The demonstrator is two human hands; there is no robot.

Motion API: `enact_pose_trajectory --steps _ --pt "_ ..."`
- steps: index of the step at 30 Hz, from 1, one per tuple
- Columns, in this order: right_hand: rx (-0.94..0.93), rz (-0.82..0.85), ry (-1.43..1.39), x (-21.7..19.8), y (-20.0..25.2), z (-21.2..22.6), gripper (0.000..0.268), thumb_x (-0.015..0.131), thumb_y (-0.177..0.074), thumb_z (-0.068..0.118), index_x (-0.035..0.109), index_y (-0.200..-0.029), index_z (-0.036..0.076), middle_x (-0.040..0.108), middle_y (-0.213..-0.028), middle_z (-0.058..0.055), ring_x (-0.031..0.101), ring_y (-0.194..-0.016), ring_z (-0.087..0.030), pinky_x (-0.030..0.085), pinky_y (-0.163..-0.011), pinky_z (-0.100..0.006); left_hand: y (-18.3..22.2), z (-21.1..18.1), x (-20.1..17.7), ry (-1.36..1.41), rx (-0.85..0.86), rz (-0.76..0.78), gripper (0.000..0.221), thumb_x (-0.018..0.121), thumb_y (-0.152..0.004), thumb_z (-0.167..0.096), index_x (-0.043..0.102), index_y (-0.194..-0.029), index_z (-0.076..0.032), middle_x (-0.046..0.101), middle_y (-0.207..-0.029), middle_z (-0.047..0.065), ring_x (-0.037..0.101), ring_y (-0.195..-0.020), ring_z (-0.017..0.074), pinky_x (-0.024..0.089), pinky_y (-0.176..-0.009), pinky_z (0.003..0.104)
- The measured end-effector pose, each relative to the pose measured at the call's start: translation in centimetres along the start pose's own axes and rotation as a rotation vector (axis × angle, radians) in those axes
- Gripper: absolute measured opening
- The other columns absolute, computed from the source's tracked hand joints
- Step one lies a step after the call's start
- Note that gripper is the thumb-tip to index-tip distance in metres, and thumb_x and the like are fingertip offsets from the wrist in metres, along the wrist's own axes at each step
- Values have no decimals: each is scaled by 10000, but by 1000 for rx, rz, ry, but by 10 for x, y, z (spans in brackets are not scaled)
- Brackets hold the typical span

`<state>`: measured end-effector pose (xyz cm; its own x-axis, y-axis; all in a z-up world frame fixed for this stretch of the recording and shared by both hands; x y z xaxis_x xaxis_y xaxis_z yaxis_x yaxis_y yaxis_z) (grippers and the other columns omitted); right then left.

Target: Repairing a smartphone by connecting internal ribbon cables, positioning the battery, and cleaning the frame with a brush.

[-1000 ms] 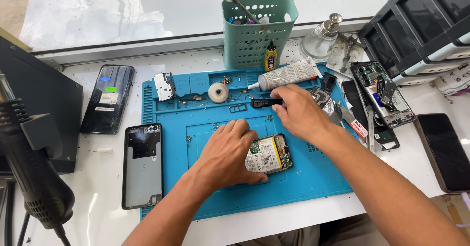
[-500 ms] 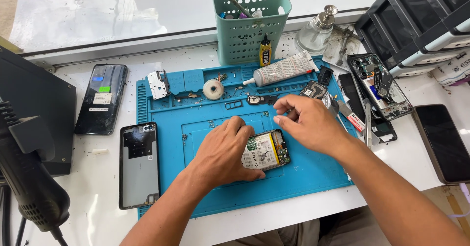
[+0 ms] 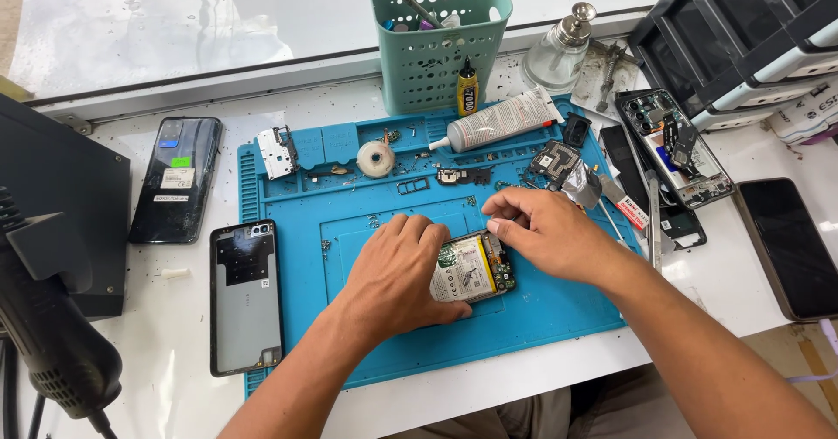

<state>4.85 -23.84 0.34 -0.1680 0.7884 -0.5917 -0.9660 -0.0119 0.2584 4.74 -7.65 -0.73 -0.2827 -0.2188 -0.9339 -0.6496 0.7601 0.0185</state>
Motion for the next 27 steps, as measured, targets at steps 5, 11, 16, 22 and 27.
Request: enact_pose_trajectory --steps 5,11,16,22,27 --pt "7 -2 -3 2 -3 -5 203 647 -925 98 764 -1072 22 771 -870 -169 713 -713 -215 572 -571 -342 0 -1 -2 9 -1 1 829 884 -641 -625 595 -1221 -106 604 -1049 103 599 -1007 274 497 -858 379" --pt "-1 12 -13 9 -9 -16 191 676 -906 107 768 -1050 23 757 -853 -157 703 -680 -202 563 -552 -327 0 -1 -1 13 -2 4 818 887 -631 -608 581 -1204 -112 596 -1035 101 584 -1009 274 491 -881 383" --pt "0 16 -9 10 -8 -11 215 680 -896 110 753 -1067 2 743 -864 -171 697 -672 -214 560 -545 -344 0 -2 -1 15 1 -2 812 893 -623 -599 573 -1195 -120 592 -1031 96 579 -1009 268 488 -886 381" --pt "2 34 -46 15 -14 -23 245 704 -901 142 750 -1085 -13 721 -840 -169 657 -646 -197 543 -538 -335 1 -6 -6 12 27 -12 794 900 -617 -559 556 -1188 -126 568 -1031 88 561 -981 264 495 -828 377" --pt "21 52 -24 18 -12 -24 268 747 -876 176 768 -1079 3 714 -842 -149 641 -640 -178 531 -533 -316 1 -8 -8 -16 24 9 773 898 -643 -547 564 -1205 -133 568 -1052 87 571 -950 242 508 -768 359"
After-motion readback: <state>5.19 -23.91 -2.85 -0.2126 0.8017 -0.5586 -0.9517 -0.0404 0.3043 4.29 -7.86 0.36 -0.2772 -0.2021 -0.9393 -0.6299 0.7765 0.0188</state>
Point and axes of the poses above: each hand's wrist, its own y-axis away from the middle knuckle, its own x-axis out of the palm, z = x × y, the point moved 9 cm from there along -y, towards the middle knuckle
